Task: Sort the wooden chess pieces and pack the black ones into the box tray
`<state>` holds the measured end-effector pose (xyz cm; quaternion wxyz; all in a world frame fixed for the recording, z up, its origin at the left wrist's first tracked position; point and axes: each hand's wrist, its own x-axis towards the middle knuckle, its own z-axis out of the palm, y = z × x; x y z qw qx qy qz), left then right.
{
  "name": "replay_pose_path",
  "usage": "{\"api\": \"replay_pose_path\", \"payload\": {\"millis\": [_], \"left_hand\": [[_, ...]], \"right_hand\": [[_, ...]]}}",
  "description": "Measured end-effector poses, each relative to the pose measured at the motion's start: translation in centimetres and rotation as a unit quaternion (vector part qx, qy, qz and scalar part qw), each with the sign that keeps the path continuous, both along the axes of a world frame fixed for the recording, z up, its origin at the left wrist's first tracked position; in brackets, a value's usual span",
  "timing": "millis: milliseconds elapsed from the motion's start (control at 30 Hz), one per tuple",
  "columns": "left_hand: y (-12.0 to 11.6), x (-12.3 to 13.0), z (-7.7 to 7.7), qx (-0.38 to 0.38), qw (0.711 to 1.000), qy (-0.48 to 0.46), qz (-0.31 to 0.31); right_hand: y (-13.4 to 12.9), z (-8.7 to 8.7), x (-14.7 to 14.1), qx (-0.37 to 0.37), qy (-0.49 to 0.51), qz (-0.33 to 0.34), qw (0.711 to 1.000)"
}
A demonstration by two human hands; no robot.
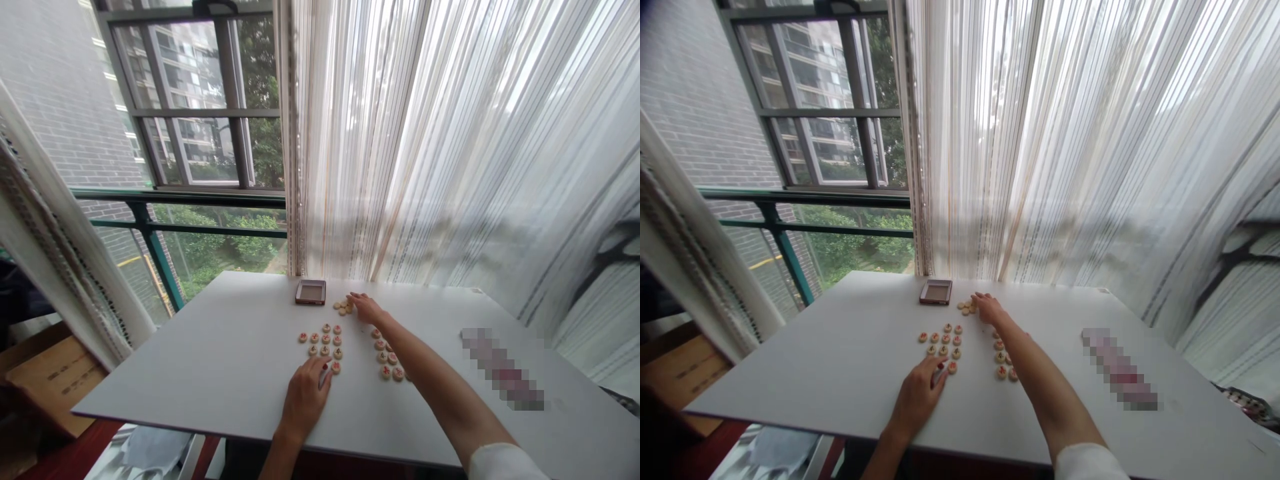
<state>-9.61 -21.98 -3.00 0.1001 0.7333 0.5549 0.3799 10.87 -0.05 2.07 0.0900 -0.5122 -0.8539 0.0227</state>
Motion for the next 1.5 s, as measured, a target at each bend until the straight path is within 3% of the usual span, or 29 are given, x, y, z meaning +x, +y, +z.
{"api": "replay_pose_path", "payload": {"millis": [267,433,567,667,767,867,967,1033,1067,1133,1200,1367,1500], "left_hand": [[-0.4,-0.1,0.5,-0.009,1.000,-0.007,0.008],[-0.3,-0.1,0.3,-0.002,1.000,-0.012,0.008],[-0.4,-0.3,0.4,-0.001,1.000,-0.030,-0.003],[-0.4,-0.1,0.7,0.001,0.997,-0.067,-0.021],[-0.5,0.7,1.2,-0.002,0.992,-0.126,-0.030],[-0.9,2.4,1.6,-0.014,0.982,-0.184,-0.037],[-1.3,4.1,1.7,-0.038,0.973,-0.220,-0.060],[-1.5,4.8,1.6,-0.059,0.969,-0.226,-0.075],[-1.5,5.0,1.5,-0.069,0.969,-0.225,-0.081],[-1.6,5.0,1.4,-0.085,0.969,-0.214,-0.092],[-1.6,4.8,1.3,-0.092,0.970,-0.201,-0.101],[-1.5,4.4,1.1,-0.110,0.967,-0.194,-0.124],[-1.3,4.4,0.7,-0.130,0.958,-0.221,-0.130]], "right_hand": [[-0.2,0.7,1.0,-0.060,0.025,-0.041,0.997],[-1.4,2.4,1.9,-0.123,0.105,-0.045,0.986],[-4.0,4.3,1.8,-0.187,0.228,-0.004,0.956],[-8.3,4.6,2.0,-0.221,0.352,0.051,0.908],[-13.8,3.6,2.4,-0.218,0.470,0.072,0.852],[-18.3,1.2,2.6,-0.212,0.554,0.064,0.803],[-20.7,-1.7,2.5,-0.202,0.612,0.040,0.764],[-21.5,-3.4,2.2,-0.217,0.674,0.015,0.706],[-21.8,-4.2,2.0,-0.220,0.684,0.008,0.695],[-22.2,-5.2,1.8,-0.211,0.687,0.002,0.695],[-22.6,-5.6,1.5,-0.199,0.667,0.011,0.718],[-23.4,-5.3,0.9,-0.153,0.599,0.017,0.786],[-23.6,-5.3,0.6,-0.126,0.579,0.013,0.806]]}}
